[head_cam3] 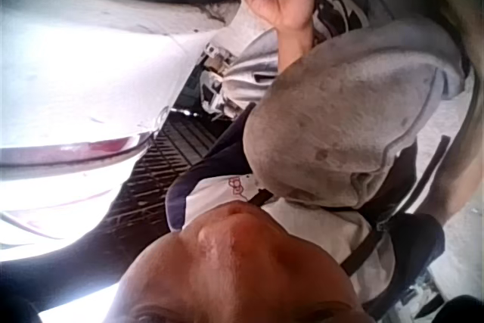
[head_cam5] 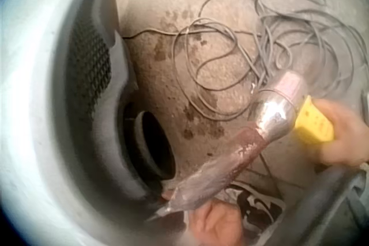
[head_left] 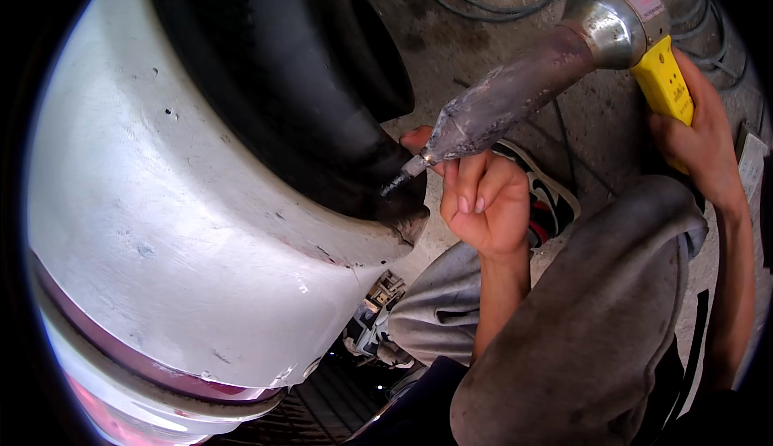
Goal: The person uses a heat gun and a metal rod to work on a damaged area of a white car's rear bumper. They repeatedly heat the plastic and press the rod into the gap to adjust the fit.
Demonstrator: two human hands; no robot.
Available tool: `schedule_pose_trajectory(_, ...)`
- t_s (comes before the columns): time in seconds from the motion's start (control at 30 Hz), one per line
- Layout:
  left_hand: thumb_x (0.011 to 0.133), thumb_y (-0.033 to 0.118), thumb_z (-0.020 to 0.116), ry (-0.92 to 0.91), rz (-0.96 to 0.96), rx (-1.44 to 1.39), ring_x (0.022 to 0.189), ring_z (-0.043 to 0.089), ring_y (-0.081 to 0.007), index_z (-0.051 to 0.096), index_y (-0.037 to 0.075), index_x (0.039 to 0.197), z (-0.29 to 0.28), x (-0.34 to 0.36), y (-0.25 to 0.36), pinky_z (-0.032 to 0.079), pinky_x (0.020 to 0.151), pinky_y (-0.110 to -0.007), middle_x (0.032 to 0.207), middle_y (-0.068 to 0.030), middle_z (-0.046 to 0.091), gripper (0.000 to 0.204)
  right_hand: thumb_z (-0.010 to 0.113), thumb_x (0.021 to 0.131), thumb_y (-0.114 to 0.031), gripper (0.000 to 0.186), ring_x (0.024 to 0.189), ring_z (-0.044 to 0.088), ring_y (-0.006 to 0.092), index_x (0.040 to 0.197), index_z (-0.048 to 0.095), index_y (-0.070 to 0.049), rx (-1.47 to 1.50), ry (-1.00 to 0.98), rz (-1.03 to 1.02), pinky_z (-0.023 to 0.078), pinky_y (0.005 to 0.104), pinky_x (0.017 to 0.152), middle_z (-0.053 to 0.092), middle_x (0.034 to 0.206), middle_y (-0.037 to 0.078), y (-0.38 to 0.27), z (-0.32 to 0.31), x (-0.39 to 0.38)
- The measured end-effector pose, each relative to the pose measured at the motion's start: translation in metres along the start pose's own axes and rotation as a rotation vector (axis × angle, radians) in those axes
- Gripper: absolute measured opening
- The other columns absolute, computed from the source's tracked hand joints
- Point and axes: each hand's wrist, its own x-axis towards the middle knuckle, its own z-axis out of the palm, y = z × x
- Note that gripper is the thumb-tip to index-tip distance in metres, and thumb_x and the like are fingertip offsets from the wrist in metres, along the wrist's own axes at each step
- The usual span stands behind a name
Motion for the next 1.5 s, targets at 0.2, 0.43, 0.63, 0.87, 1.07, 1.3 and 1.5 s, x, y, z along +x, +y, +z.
schedule_pose_trajectory(0.2, 0.089, 0.002, 0.044, 0.002, -0.004, 0.006, 0.052, 0.044, -0.0065, 0.051, 0.005, 0.072, -0.004, -0.001, 0.002, 0.038, 0.050, -0.020, 0.060, -0.0003, 0.045, 0.019, 0.057, 0.066, -0.016, 0.055, 0.085, 0.049, 0.0109, 0.118, 0.048, 0.000, 0.056, 0.017, -0.050, 0.041, 0.0241, 0.074, 0.051, 0.095, 0.004, 0.004, 0.001, -0.006)
schedule_pose_trajectory(0.43, 0.088, 0.001, 0.044, -0.016, 0.005, -0.012, 0.052, 0.044, -0.0066, 0.050, 0.005, 0.072, -0.001, -0.005, 0.003, 0.039, 0.051, -0.020, 0.062, -0.0003, 0.048, 0.017, 0.058, 0.066, -0.016, 0.059, 0.090, 0.049, 0.0128, 0.122, 0.046, 0.000, 0.005, 0.040, -0.174, 0.040, 0.0255, 0.080, 0.052, 0.098, 0.005, 0.008, 0.009, -0.004)
schedule_pose_trajectory(0.63, 0.088, 0.001, 0.042, -0.031, -0.037, 0.077, 0.058, 0.045, -0.0069, 0.060, 0.008, 0.097, 0.003, -0.003, -0.010, 0.040, 0.051, -0.019, 0.106, 0.0024, 0.061, 0.022, 0.058, 0.070, -0.016, 0.062, 0.086, 0.051, 0.0139, 0.128, 0.042, -0.001, -0.049, 0.326, -0.070, 0.043, 0.0265, 0.076, 0.053, 0.098, 0.006, 0.029, -0.022, -0.023)
schedule_pose_trajectory(0.87, 0.085, -0.004, 0.043, -0.001, 0.017, 0.206, 0.072, 0.044, -0.0080, 0.059, 0.015, 0.112, 0.031, -0.020, -0.011, 0.040, 0.050, -0.020, 0.117, 0.0080, 0.057, 0.036, 0.057, 0.072, -0.016, 0.061, 0.076, 0.050, 0.0092, 0.129, 0.042, -0.003, 0.064, 0.264, -0.036, 0.043, 0.0222, 0.065, 0.052, 0.092, 0.003, 0.030, -0.045, -0.016)
schedule_pose_trajectory(1.07, 0.083, -0.006, 0.049, 0.057, 0.005, 0.209, 0.078, 0.043, -0.0088, 0.055, 0.018, 0.114, 0.023, -0.019, 0.002, 0.039, 0.055, -0.020, 0.101, 0.0072, 0.055, 0.040, 0.057, 0.069, -0.017, 0.051, 0.076, 0.047, 0.0090, 0.116, 0.049, -0.002, 0.104, 0.207, -0.149, 0.041, 0.0234, 0.065, 0.049, 0.086, 0.001, 0.029, -0.008, 0.012)
schedule_pose_trajectory(1.3, 0.085, 0.006, 0.051, 0.043, -0.107, 0.217, 0.073, 0.045, -0.0082, 0.052, 0.016, 0.118, 0.028, -0.022, 0.015, 0.040, 0.056, -0.022, 0.086, 0.0056, 0.051, 0.033, 0.056, 0.063, -0.014, 0.054, 0.088, 0.046, 0.0142, 0.115, 0.048, -0.001, 0.138, -0.036, -0.018, 0.038, 0.0266, 0.080, 0.049, 0.095, 0.006, 0.023, 0.001, 0.034)
schedule_pose_trajectory(1.5, 0.087, 0.010, 0.048, -0.004, -0.174, 0.209, 0.071, 0.046, -0.0083, 0.051, 0.018, 0.121, 0.022, -0.032, 0.013, 0.041, 0.057, -0.022, 0.082, 0.0047, 0.051, 0.035, 0.057, 0.063, -0.014, 0.054, 0.085, 0.046, 0.0128, 0.114, 0.049, -0.001, 0.210, -0.105, -0.005, 0.039, 0.0253, 0.076, 0.048, 0.090, 0.005, 0.026, 0.003, 0.038)
